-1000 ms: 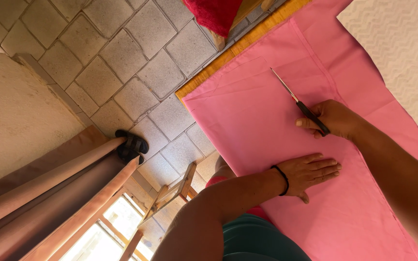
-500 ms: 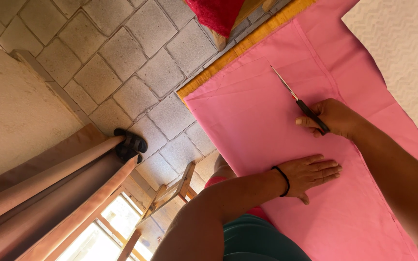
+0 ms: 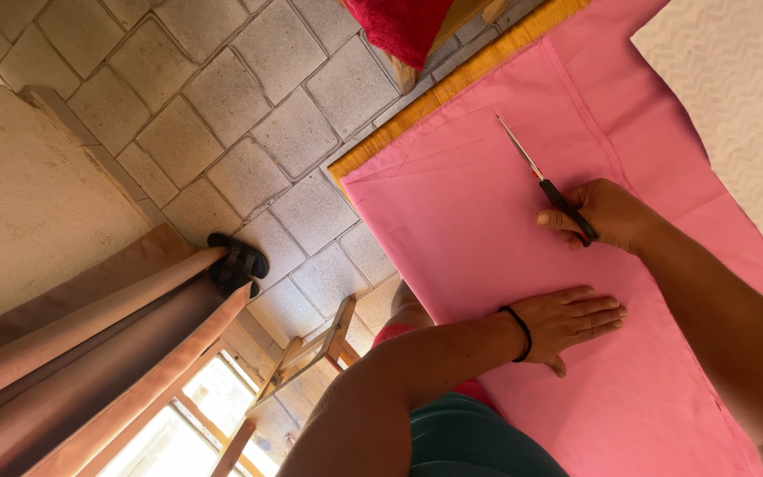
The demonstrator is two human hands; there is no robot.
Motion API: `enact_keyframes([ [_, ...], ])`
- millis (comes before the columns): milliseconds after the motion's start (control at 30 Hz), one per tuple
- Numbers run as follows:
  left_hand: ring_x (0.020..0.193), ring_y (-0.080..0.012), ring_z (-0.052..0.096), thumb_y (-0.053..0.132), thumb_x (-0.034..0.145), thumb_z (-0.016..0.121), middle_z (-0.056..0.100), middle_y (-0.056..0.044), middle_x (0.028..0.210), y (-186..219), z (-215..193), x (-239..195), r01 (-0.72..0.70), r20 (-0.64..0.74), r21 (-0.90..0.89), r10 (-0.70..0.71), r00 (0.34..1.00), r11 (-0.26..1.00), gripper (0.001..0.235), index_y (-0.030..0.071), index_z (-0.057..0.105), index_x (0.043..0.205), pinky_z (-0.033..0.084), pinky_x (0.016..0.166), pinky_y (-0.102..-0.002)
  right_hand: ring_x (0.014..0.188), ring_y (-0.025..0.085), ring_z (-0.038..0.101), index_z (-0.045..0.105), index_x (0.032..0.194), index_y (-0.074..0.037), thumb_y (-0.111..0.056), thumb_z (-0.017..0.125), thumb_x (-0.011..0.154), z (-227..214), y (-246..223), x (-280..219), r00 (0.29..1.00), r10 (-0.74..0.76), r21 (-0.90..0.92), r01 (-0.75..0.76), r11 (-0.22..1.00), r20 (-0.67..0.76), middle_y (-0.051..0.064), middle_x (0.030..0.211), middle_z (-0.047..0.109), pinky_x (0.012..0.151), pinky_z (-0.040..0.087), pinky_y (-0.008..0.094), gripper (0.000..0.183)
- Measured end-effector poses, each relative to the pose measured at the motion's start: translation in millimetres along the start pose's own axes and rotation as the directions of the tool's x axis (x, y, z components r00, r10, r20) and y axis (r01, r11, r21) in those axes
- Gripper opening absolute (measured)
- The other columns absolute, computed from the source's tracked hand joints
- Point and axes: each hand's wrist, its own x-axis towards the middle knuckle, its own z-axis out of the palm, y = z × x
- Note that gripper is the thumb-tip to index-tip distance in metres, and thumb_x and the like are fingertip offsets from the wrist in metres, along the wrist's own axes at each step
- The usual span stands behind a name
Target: The person uses scissors to cut a large piece of pink fabric laid out on a wooden table. They cut along a straight line and then trim the edges of the fabric.
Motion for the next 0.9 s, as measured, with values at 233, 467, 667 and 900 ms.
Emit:
enact_keyframes([
  [233, 0.188, -0.0246, -0.003, 0.116, 0.115, 0.057, 0.0, -0.003, 0.206, -1.0, -4.0, -1.8, 0.002, 0.008, 0.027, -0.002, 1.0, 1.0, 0.143, 0.013, -0.002, 0.195, 0.004, 0.153, -0.053, 0.07, 0.027, 0.077, 0.082, 0.082, 0.001, -0.05, 0.094, 0.098, -3.3, -7.9, 6.0, 0.998, -0.056, -0.032, 0.057, 0.998, 0.023, 0.015, 0.075, 0.082, 0.077, 0.059, 0.04, 0.055],
  [467, 0.188, -0.0252, -0.002, 0.116, 0.116, 0.059, 0.0, -0.004, 0.206, 0.3, -2.0, -2.5, 0.004, -0.004, 0.015, -0.004, 1.0, 1.0, 0.144, 0.012, -0.002, 0.195, 0.004, 0.154, -0.054, 0.06, 0.024, 0.065, 0.075, 0.068, -0.002, -0.053, 0.092, 0.102, -1.7, -12.9, 0.9, 0.996, -0.092, -0.077, 0.092, 0.993, 0.014, 0.014, 0.061, 0.075, 0.072, 0.05, 0.037, 0.064],
  [667, 0.189, -0.0259, 0.002, 0.105, 0.115, 0.057, 0.009, -0.006, 0.206, -7.0, -25.6, -23.9, 0.003, -0.037, 0.066, -0.001, 0.999, 0.998, 0.133, 0.013, 0.006, 0.195, 0.001, 0.156, -0.054, 0.058, 0.03, 0.08, 0.082, 0.087, 0.007, -0.045, 0.107, 0.093, 4.2, 10.7, 24.9, 0.995, -0.089, 0.195, 0.094, 0.976, -0.032, 0.023, 0.07, 0.078, 0.06, 0.057, 0.033, 0.058],
  [900, 0.189, -0.0257, 0.001, 0.105, 0.117, 0.058, 0.007, -0.005, 0.206, -7.3, -27.2, -23.9, 0.002, -0.018, 0.062, -0.001, 1.0, 0.998, 0.132, 0.013, 0.004, 0.195, 0.001, 0.157, -0.054, 0.059, 0.034, 0.078, 0.082, 0.09, 0.011, -0.042, 0.109, 0.094, 0.3, -3.9, 25.1, 0.995, -0.097, 0.22, 0.099, 0.97, -0.024, 0.026, 0.072, 0.077, 0.063, 0.062, 0.037, 0.06],
])
